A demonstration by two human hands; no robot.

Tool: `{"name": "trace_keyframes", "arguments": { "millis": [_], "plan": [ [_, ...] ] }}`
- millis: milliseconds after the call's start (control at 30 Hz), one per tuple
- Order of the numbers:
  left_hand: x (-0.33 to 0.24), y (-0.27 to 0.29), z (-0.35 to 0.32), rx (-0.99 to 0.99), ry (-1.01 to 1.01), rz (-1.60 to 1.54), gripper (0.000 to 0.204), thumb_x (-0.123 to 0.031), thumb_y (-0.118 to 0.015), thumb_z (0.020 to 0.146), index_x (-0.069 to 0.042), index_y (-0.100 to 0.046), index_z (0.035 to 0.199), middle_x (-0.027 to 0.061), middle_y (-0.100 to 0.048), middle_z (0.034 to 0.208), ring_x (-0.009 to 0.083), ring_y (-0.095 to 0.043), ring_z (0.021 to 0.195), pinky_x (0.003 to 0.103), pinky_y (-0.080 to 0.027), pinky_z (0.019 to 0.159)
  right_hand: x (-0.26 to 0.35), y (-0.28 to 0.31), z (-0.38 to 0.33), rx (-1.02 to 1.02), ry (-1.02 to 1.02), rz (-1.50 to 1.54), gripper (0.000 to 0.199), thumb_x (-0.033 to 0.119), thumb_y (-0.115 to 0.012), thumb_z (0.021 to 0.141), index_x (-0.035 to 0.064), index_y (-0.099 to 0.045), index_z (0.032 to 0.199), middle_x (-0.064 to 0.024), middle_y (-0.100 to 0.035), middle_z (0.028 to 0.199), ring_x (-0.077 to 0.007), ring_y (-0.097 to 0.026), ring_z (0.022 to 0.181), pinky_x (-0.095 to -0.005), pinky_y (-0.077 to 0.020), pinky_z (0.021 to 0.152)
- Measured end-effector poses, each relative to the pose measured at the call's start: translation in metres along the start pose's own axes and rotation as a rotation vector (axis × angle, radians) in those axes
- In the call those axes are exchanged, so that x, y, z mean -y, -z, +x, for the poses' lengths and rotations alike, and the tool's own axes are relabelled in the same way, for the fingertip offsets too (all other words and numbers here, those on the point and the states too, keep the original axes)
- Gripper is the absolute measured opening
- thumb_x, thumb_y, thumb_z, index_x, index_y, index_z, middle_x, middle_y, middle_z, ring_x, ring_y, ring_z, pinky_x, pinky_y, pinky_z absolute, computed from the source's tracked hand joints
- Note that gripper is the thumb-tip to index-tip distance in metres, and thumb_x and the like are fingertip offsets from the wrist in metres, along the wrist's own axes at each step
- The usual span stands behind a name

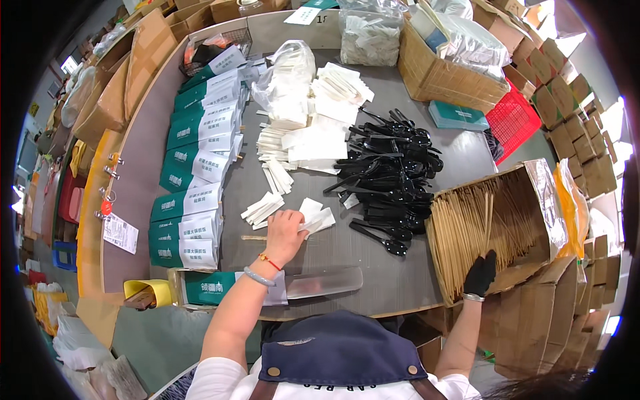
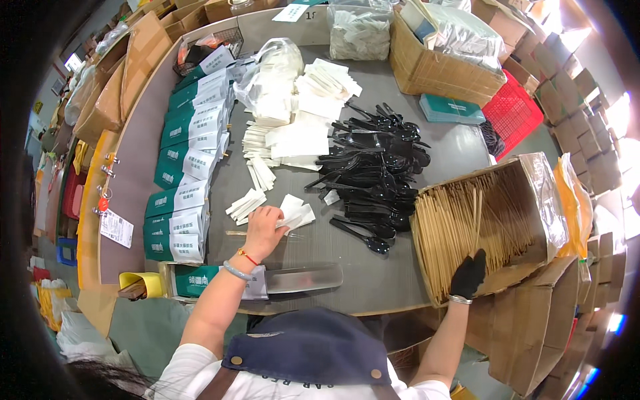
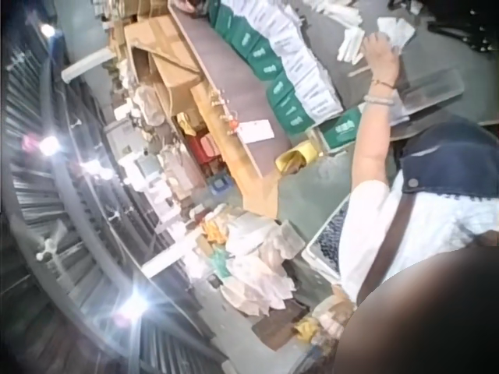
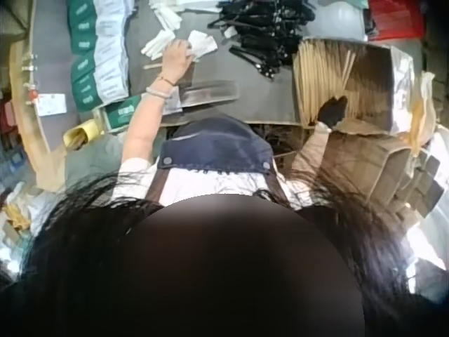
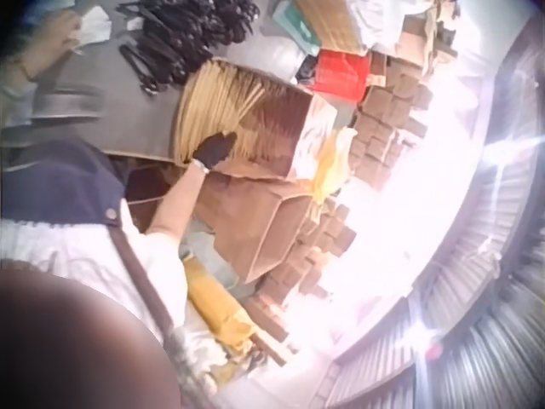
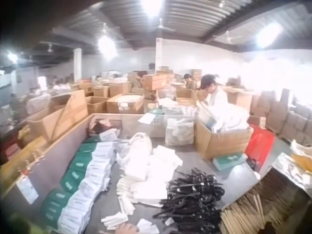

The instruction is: Packaging pairs of wooden chopsticks into paper sleeves at a workstation.

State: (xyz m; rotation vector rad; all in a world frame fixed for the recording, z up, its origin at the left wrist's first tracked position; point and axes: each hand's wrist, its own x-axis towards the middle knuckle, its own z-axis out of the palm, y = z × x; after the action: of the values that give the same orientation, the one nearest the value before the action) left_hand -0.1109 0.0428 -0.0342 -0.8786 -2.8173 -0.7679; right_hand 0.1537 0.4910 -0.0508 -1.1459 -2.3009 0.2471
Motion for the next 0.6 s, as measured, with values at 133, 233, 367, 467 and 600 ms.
{"name": "trace_keyframes", "arguments": {
  "millis": [133,233,367,467,600],
  "plan": [
    [-0.017,0.018,-0.008,0.129,0.143,-0.337,0.022,-0.013,-0.077,0.072,-0.005,-0.060,0.084,0.0088,-0.063,0.076,0.0297,-0.061,0.071,0.037,-0.047,0.069,0.111,-0.019,-0.041,0.284,0.181,0.288,0.036,0.030,-0.051,0.099,-0.0008,-0.061,0.115,-0.0212,-0.063,0.111,-0.0369,-0.060,0.105,-0.0427,-0.0474,0.089],
    [-0.039,0.040,-0.035,0.317,0.224,-0.613,0.019,-0.011,-0.074,0.074,-0.002,-0.061,0.083,0.0131,-0.064,0.074,0.0319,-0.061,0.063,0.035,-0.049,0.060,0.205,-0.011,-0.056,0.560,0.391,0.313,0.025,0.030,-0.066,0.087,0.0102,-0.066,0.102,-0.0118,-0.064,0.095,-0.0343,-0.063,0.088,-0.0438,-0.0506,0.075],
    [-0.045,0.039,-0.070,0.359,-0.022,-0.323,0.023,-0.014,-0.077,0.071,-0.007,-0.066,0.090,0.0069,-0.063,0.081,0.0280,-0.058,0.079,0.039,-0.046,0.072,0.220,-0.040,-0.060,0.619,0.471,0.211,0.022,0.026,-0.074,0.079,0.0105,-0.069,0.095,-0.0119,-0.063,0.086,-0.0319,-0.064,0.080,-0.0419,-0.0501,0.069],
    [-0.047,0.041,-0.103,0.183,-0.170,-0.117,0.035,-0.023,-0.075,0.070,-0.013,-0.067,0.102,-0.0005,-0.059,0.106,0.0244,-0.052,0.098,0.038,-0.041,0.078,0.223,-0.038,-0.056,0.641,0.476,0.232,0.021,0.028,-0.073,0.077,0.0125,-0.069,0.091,-0.0097,-0.064,0.088,-0.0317,-0.063,0.081,-0.0434,-0.0499,0.068],
    [-0.050,0.047,-0.130,0.210,-0.255,0.060,0.028,-0.020,-0.068,0.077,-0.013,-0.067,0.104,-0.0032,-0.058,0.107,0.0198,-0.052,0.096,0.036,-0.039,0.080,0.237,-0.013,-0.066,0.802,0.665,0.257,0.018,0.024,-0.072,0.077,0.0124,-0.070,0.091,-0.0097,-0.064,0.086,-0.0310,-0.064,0.080,-0.0416,-0.0501,0.070]
  ]
}}
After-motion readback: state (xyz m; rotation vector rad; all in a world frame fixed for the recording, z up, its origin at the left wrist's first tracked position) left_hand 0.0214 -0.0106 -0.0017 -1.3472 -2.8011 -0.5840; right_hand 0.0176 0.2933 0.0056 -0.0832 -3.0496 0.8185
